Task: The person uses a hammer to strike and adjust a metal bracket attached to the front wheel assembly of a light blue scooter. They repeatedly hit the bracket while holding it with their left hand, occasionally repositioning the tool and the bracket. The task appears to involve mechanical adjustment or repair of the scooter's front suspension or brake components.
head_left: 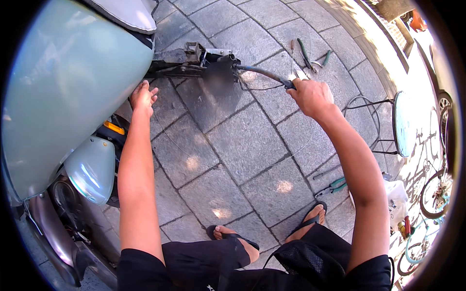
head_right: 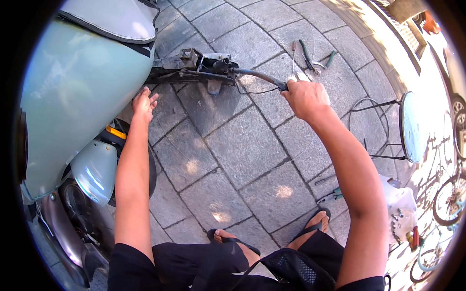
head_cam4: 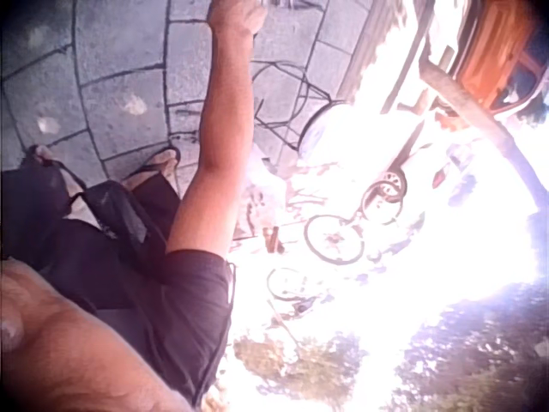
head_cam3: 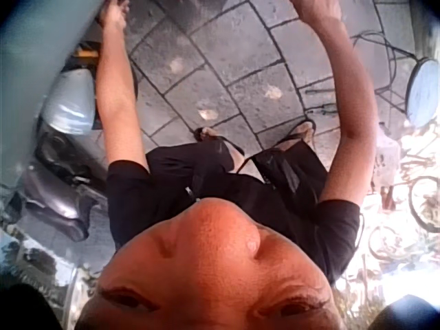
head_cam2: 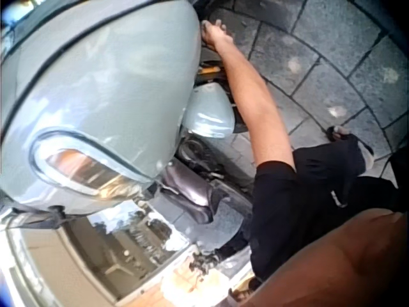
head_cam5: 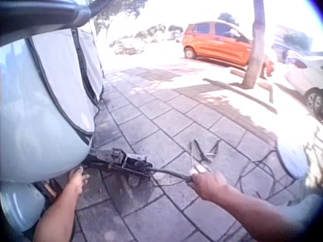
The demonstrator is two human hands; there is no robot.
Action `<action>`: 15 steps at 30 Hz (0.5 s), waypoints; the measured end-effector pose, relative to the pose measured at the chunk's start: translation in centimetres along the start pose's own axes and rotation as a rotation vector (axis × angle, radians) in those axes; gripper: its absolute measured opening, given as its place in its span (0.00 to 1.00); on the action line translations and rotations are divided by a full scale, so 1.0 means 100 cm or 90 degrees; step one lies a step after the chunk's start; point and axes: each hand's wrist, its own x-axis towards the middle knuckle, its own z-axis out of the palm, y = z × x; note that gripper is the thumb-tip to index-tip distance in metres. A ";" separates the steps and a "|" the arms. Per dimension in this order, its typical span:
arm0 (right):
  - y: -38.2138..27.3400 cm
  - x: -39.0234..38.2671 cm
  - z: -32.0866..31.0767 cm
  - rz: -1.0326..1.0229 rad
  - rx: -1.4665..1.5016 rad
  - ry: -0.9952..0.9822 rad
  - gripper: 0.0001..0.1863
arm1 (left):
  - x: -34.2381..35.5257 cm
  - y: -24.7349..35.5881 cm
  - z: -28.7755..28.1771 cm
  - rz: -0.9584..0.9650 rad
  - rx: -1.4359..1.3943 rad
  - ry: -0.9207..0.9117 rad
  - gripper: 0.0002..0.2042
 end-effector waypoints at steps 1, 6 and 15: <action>0.003 0.002 0.000 -0.012 -0.011 0.009 0.21 | 0.001 0.000 0.002 -0.003 -0.018 -0.007 0.23; 0.007 0.022 -0.007 -0.045 -0.053 0.020 0.27 | 0.009 -0.012 0.008 -0.013 -0.055 -0.012 0.22; -0.015 0.063 -0.057 0.040 0.065 -0.117 0.34 | 0.046 -0.007 0.016 0.022 -0.091 -0.014 0.12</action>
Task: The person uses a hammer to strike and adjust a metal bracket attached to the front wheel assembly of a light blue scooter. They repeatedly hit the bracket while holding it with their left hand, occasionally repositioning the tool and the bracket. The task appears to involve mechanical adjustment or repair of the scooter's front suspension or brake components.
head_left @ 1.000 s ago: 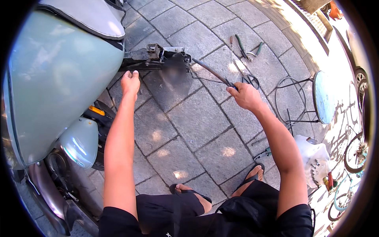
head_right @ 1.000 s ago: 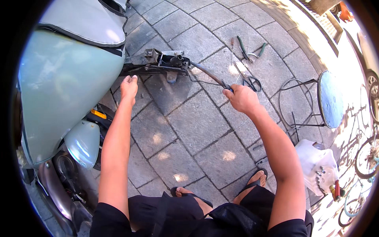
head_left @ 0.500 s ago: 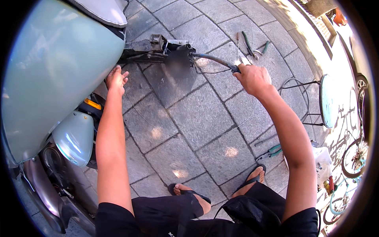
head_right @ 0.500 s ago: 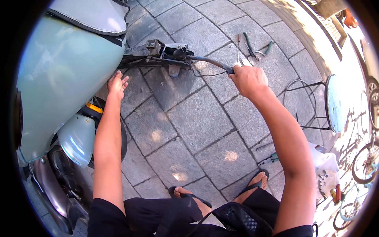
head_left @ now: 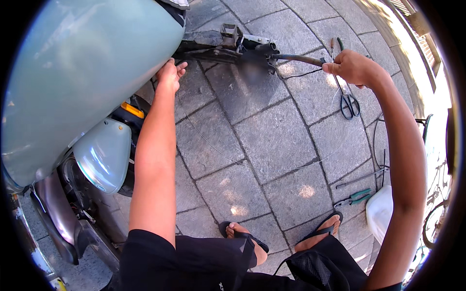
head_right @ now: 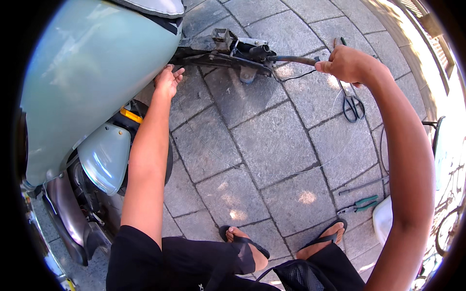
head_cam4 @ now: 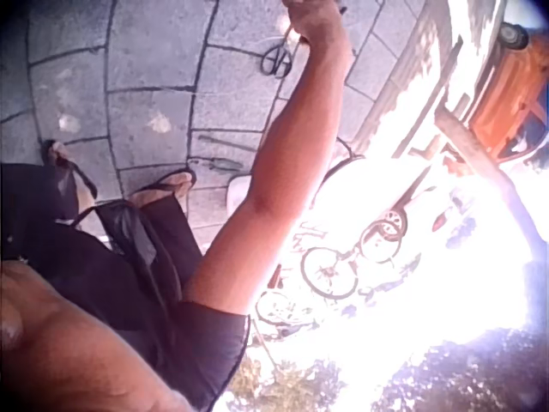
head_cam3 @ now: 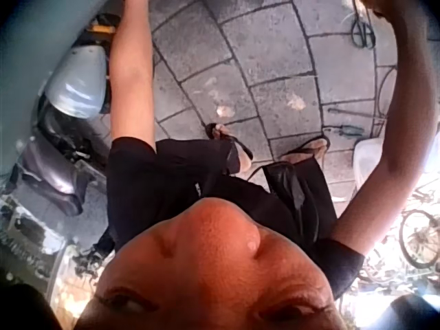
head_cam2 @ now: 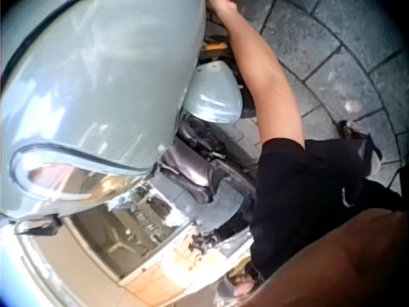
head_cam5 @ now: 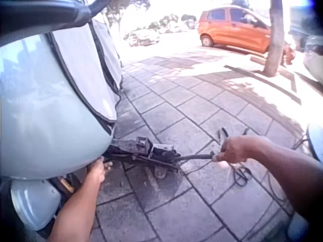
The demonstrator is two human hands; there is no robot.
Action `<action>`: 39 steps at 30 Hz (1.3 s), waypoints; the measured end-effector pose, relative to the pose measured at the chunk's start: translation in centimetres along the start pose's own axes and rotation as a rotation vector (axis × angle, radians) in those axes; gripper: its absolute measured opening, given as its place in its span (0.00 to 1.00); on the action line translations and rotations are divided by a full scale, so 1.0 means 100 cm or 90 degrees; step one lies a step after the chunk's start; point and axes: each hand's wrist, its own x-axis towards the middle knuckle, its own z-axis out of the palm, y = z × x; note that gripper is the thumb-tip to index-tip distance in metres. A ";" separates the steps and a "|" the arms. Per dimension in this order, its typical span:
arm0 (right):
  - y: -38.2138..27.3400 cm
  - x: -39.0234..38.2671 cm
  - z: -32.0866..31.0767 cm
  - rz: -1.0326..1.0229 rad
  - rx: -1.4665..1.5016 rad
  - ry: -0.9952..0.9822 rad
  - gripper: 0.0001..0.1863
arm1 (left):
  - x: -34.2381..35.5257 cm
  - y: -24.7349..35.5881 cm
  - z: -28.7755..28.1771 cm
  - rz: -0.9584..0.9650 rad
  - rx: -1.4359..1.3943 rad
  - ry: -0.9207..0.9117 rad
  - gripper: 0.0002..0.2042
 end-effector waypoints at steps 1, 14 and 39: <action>-0.002 0.001 0.000 -0.011 -0.002 0.013 0.34 | 0.011 0.004 -0.004 0.005 0.009 0.003 0.14; -0.008 0.001 -0.004 -0.004 -0.002 -0.022 0.33 | 0.052 -0.007 0.006 0.055 0.313 -0.042 0.22; 0.007 -0.012 0.031 -0.127 -0.277 0.095 0.22 | 0.079 -0.016 0.004 0.189 0.619 -0.045 0.27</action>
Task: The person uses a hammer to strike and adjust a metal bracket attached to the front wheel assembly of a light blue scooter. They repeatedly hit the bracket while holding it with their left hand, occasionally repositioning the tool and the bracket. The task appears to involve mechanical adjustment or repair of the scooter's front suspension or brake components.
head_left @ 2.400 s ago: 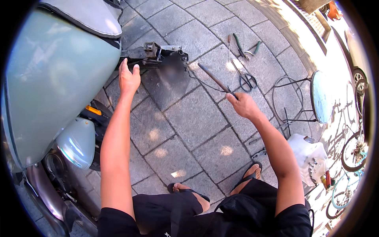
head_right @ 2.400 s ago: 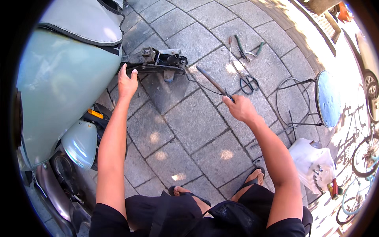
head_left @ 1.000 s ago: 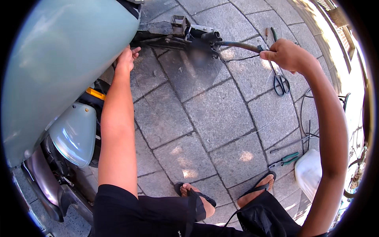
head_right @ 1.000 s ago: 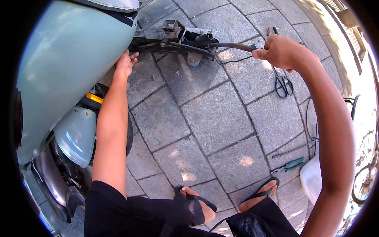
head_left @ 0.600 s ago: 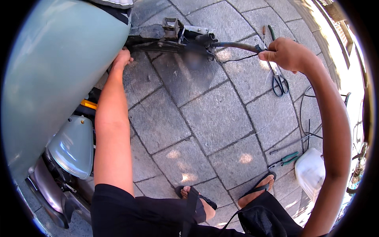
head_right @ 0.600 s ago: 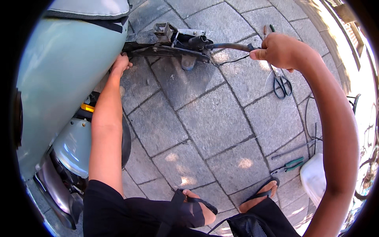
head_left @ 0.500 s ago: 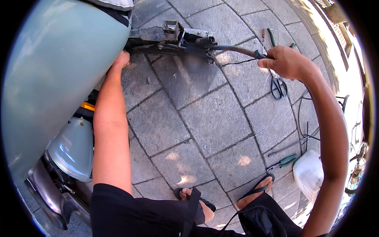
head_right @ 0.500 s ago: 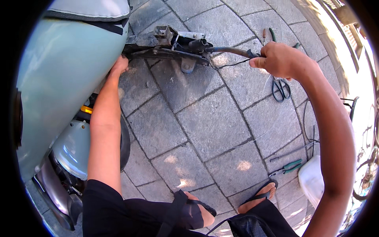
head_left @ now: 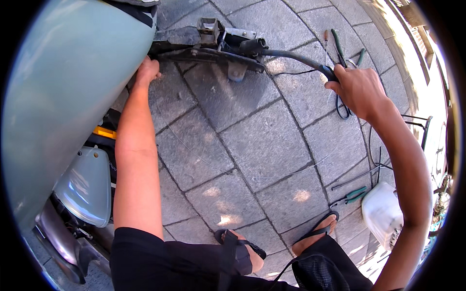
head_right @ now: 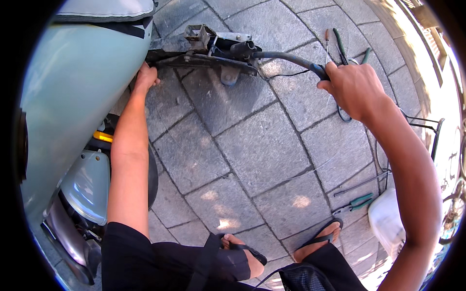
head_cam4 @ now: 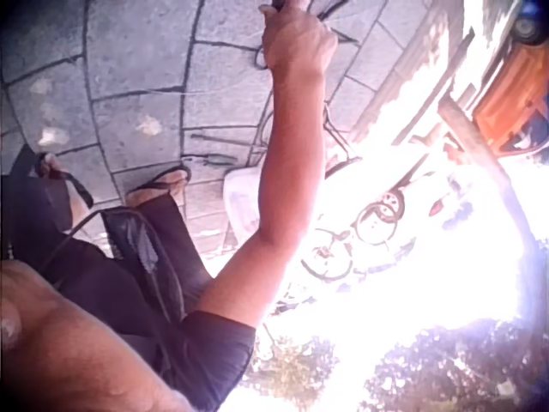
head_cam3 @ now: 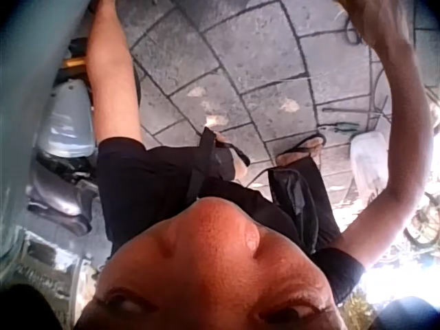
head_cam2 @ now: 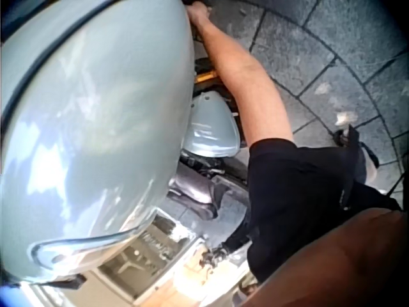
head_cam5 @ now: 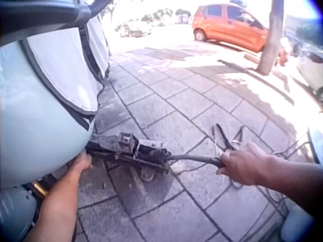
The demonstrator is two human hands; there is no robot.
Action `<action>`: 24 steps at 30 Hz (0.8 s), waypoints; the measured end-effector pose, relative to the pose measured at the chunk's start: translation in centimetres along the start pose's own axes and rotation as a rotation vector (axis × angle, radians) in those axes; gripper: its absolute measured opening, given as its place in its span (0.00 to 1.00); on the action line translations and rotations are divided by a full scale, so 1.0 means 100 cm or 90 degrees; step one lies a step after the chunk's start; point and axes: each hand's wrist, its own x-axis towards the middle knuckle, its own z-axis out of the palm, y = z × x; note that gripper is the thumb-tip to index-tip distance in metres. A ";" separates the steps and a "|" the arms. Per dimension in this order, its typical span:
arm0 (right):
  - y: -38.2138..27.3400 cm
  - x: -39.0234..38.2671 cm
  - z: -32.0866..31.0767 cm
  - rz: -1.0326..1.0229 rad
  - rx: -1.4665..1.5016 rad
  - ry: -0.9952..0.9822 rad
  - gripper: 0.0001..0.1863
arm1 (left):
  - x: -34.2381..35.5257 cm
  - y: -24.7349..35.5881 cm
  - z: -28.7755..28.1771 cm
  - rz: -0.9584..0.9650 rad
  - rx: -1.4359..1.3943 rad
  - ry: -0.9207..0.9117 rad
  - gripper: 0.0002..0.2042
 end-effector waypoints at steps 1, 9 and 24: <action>0.000 0.000 0.002 -0.002 -0.005 0.008 0.21 | 0.004 0.002 -0.004 -0.014 0.009 -0.025 0.26; 0.015 0.019 0.045 0.021 0.213 -0.066 0.15 | -0.004 0.010 -0.017 -0.046 -0.022 -0.060 0.27; 0.012 0.031 0.045 0.024 0.102 -0.083 0.13 | -0.038 0.064 -0.012 -0.119 -0.353 -0.114 0.72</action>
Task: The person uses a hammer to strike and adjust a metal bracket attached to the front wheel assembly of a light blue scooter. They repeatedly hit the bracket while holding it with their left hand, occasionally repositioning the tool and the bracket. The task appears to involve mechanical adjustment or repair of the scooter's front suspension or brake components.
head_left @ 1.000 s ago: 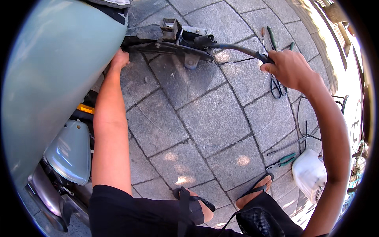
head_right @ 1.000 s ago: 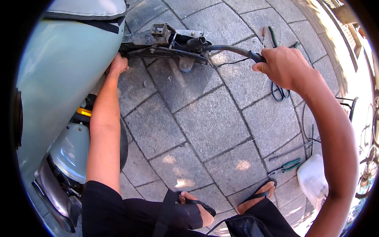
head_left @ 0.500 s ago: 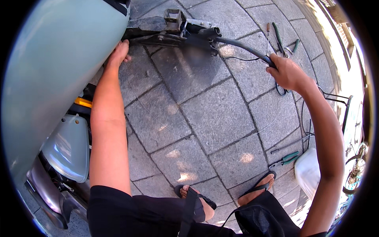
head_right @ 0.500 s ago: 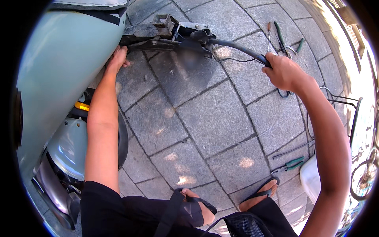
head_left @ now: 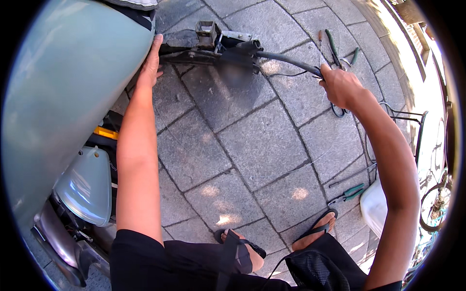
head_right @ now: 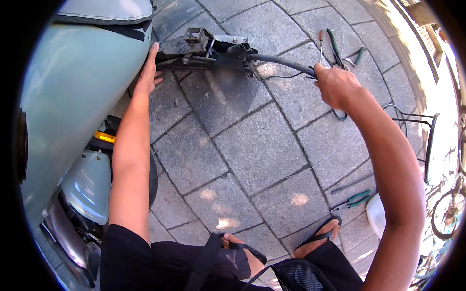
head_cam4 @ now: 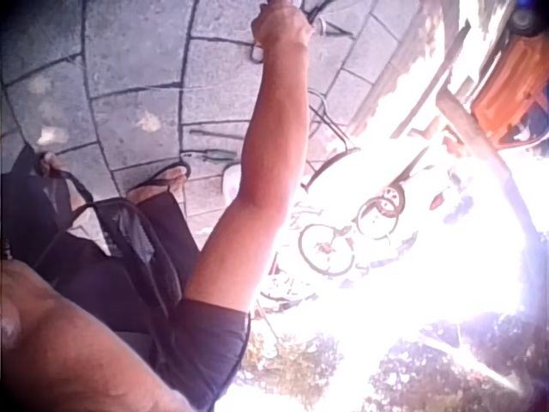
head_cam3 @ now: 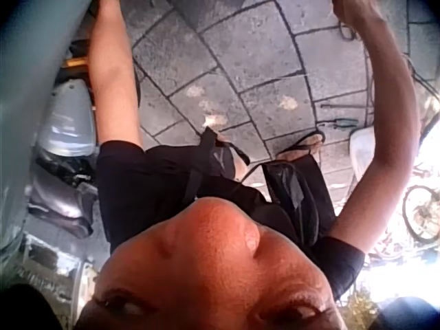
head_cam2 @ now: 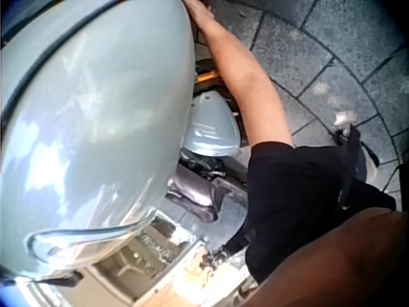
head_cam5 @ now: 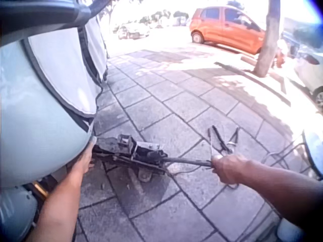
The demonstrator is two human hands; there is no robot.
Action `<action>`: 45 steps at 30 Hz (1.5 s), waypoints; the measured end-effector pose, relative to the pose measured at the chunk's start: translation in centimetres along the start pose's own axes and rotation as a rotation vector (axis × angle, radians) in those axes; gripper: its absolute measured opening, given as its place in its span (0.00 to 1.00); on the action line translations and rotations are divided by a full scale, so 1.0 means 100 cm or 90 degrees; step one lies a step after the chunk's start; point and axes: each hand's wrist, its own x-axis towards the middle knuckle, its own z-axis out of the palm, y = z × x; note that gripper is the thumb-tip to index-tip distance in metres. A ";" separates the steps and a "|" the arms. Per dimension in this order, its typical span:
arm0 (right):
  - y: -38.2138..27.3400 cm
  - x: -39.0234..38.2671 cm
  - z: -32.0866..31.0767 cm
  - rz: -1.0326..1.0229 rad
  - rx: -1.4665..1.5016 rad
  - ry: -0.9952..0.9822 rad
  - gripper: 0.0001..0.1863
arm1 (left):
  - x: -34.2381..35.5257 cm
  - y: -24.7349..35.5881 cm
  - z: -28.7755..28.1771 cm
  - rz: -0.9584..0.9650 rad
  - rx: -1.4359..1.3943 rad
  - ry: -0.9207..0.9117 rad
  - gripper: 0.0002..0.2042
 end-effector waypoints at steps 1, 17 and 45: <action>-0.001 -0.001 0.003 0.002 0.000 0.001 0.13 | 0.003 -0.004 0.001 -0.002 -0.005 0.006 0.72; -0.006 -0.010 -0.010 0.004 0.019 0.005 0.12 | 0.008 -0.011 0.021 0.052 -0.209 0.113 0.53; -0.033 -0.020 -0.069 0.025 0.064 -0.160 0.16 | 0.016 -0.028 0.029 -0.101 -0.371 0.001 0.48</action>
